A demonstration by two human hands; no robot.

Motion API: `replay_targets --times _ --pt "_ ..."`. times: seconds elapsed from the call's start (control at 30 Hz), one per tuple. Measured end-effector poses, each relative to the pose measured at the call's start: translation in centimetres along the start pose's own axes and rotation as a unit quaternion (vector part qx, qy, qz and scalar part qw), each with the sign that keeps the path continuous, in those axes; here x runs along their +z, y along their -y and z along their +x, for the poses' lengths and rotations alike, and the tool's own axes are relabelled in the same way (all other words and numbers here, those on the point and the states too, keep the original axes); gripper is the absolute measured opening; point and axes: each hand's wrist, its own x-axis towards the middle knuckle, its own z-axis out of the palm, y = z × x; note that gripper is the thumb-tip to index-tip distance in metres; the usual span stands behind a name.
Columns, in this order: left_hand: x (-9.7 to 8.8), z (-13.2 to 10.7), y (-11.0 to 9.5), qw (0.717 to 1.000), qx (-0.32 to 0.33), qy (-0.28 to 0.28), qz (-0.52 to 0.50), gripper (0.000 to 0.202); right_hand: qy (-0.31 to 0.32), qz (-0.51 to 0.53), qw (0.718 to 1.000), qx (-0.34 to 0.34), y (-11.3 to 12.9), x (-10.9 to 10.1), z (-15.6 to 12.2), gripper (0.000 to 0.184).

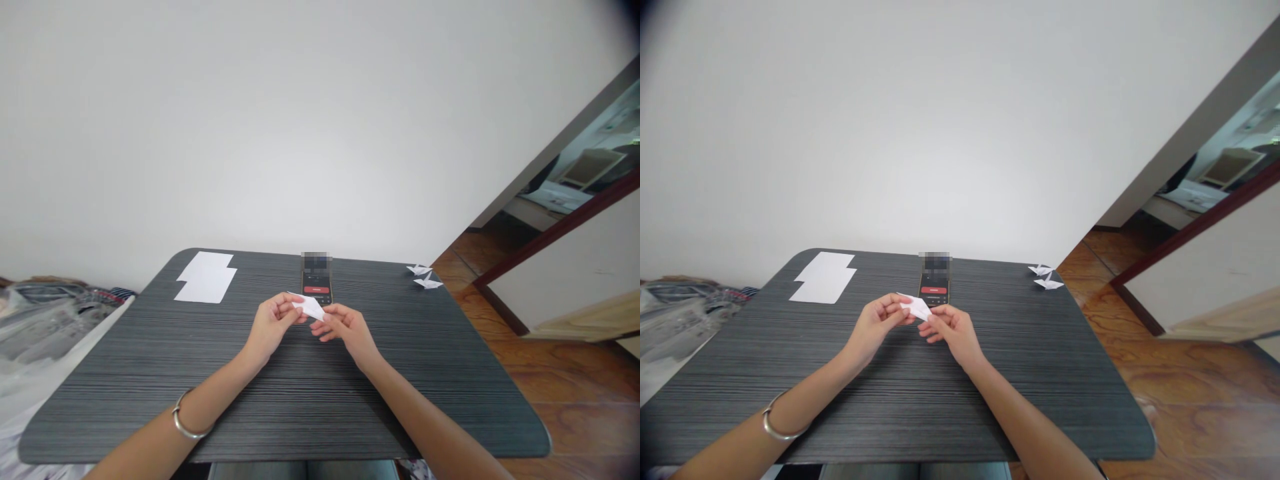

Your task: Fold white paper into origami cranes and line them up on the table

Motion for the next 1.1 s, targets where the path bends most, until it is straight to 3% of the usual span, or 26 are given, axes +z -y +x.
replay_targets --times 0.4,0.6,0.8,1.1 --pt "0.2 0.0 0.5 0.997 0.035 0.049 0.041 0.021 -0.006 -0.040 0.999 0.010 0.3 0.2 -0.1 0.027" --pt "0.6 -0.3 0.9 0.993 0.063 0.045 0.091 0.017 0.012 -0.056 0.998 0.002 -0.3 1.0 -0.5 0.029" --pt "0.6 -0.3 0.6 0.994 0.030 0.043 0.097 0.016 0.013 -0.082 0.996 -0.018 -0.4 1.2 -0.7 0.025" --pt "0.4 -0.1 0.2 0.996 0.012 0.046 0.076 0.021 0.023 -0.052 0.998 0.010 -0.4 1.1 -0.4 0.025"
